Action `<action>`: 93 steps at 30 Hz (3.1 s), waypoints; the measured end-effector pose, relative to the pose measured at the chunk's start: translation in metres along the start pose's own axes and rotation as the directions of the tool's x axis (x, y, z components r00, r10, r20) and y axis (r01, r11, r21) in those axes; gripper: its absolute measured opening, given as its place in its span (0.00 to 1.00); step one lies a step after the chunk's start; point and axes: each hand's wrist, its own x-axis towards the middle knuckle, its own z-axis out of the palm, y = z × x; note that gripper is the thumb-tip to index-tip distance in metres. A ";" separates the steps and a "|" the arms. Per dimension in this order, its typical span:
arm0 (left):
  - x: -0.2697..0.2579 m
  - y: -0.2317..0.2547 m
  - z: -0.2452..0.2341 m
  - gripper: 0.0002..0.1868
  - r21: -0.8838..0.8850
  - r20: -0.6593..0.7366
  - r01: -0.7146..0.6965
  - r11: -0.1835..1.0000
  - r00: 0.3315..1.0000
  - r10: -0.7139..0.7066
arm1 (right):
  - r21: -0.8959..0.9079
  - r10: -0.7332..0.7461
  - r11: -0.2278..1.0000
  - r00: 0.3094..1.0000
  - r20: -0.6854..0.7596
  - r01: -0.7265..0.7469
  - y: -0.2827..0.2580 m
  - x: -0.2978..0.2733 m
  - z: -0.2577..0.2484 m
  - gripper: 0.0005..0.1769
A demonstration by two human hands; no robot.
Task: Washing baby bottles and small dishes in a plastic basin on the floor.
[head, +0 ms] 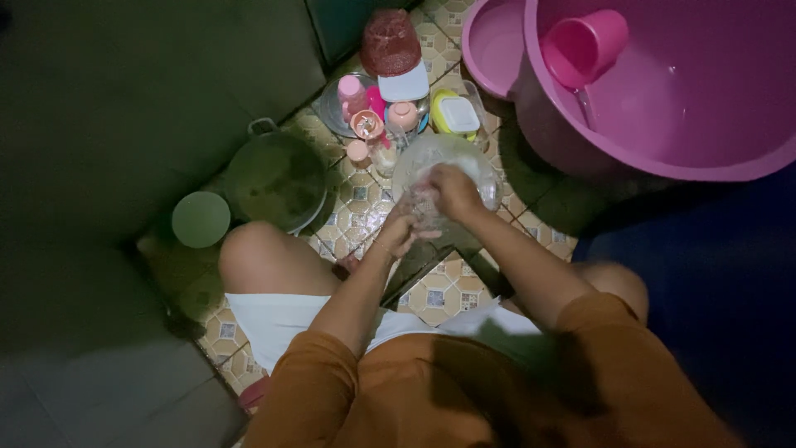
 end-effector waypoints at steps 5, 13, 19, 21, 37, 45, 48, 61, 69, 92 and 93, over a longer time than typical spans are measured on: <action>0.024 -0.023 -0.040 0.53 -0.157 -0.040 -0.161 0.974 0.987 0.157 | 0.125 -0.148 0.986 0.932 0.330 0.112 -0.002 0.002 0.003 0.10; -0.005 0.013 0.006 0.50 -0.016 -0.016 -0.052 0.999 0.999 0.052 | 0.102 0.042 0.994 0.997 0.063 -0.048 -0.006 0.001 0.000 0.12; 0.008 -0.005 -0.011 0.50 -0.103 -0.024 -0.054 0.993 0.998 0.052 | 0.233 -0.192 0.959 0.975 0.114 0.162 -0.011 0.000 0.000 0.15; -0.001 0.011 0.006 0.52 -0.105 -0.032 -0.080 0.991 0.997 0.077 | 0.229 -0.148 0.967 0.975 0.168 0.108 -0.002 0.001 0.003 0.13; 0.019 -0.030 -0.023 0.52 -0.007 0.082 0.019 1.000 0.996 -0.019 | 0.470 0.239 0.851 0.970 0.048 -0.233 -0.049 0.015 -0.008 0.15; -0.012 0.012 0.019 0.53 0.002 0.064 0.051 0.999 0.997 -0.051 | 0.402 0.108 0.913 0.992 -0.063 -0.074 -0.042 0.027 -0.020 0.17; -0.016 0.017 0.025 0.58 0.082 0.076 0.058 0.995 0.995 -0.064 | 0.668 0.526 0.576 0.839 0.140 -0.472 -0.048 0.026 -0.025 0.12; -0.020 0.020 0.028 0.57 0.108 0.088 0.037 0.993 0.995 -0.047 | 0.344 0.166 0.931 0.982 -0.091 -0.126 -0.022 0.019 -0.006 0.11; -0.017 0.018 0.021 0.51 0.114 0.083 -0.003 0.993 0.997 -0.007 | 0.286 -0.019 0.957 0.994 -0.105 0.049 -0.026 0.017 -0.003 0.15; 0.011 -0.017 -0.016 0.51 0.008 0.090 0.037 0.999 0.995 -0.038 | 0.319 0.002 0.947 0.993 -0.121 0.037 -0.037 0.001 0.013 0.19; -0.002 -0.002 0.002 0.51 0.009 0.089 0.040 0.999 0.995 -0.041 | 0.320 0.005 0.947 0.993 -0.122 0.034 -0.023 0.002 0.017 0.19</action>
